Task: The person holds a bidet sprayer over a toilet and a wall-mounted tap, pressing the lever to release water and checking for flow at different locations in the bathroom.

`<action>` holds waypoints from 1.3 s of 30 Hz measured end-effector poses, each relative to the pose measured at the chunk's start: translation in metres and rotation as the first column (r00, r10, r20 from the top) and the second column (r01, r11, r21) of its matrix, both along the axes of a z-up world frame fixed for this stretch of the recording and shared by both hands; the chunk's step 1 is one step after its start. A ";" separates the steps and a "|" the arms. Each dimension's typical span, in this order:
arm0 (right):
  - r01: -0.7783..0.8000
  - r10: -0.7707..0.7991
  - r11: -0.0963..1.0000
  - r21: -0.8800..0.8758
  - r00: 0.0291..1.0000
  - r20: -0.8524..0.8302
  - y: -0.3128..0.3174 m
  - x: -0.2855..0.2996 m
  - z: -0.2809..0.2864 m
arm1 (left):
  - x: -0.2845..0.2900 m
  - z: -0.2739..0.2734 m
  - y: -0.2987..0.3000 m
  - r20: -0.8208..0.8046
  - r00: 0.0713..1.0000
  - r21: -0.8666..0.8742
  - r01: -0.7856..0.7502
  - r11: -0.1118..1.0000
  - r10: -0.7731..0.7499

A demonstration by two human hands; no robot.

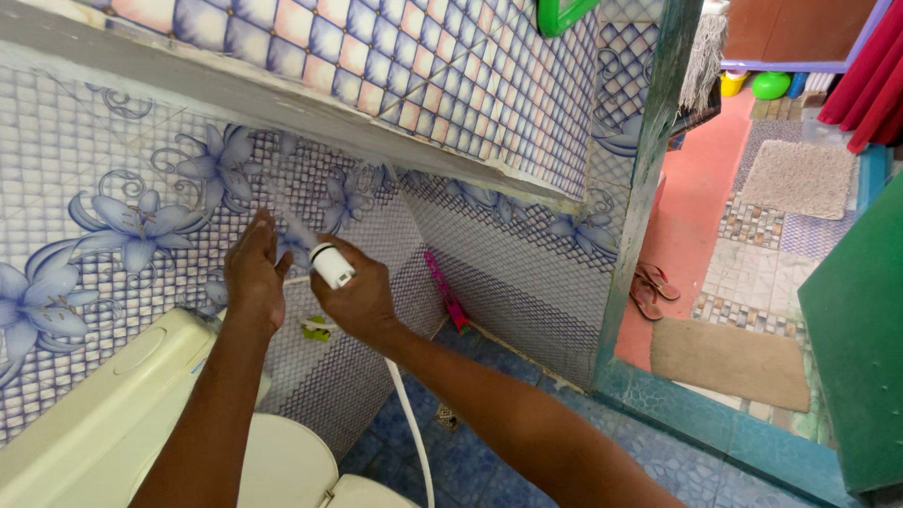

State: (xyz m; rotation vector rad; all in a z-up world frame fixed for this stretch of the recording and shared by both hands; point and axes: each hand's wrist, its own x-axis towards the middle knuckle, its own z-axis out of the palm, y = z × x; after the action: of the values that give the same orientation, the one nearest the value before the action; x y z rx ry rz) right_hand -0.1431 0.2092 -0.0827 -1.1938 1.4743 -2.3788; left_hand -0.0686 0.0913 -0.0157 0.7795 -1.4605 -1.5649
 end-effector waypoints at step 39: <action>0.183 -0.180 0.983 0.010 0.976 -0.126 0.025 0.055 -0.004 | 0.032 -0.036 -0.004 -0.099 0.993 0.102 0.075 0.992 -0.065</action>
State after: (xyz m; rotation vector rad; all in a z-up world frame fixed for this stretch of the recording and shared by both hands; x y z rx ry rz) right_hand -0.0885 0.2338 -0.0867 -1.2748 1.7121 -2.4340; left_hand -0.0366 0.0873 -0.0516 0.7107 -1.3573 -1.7208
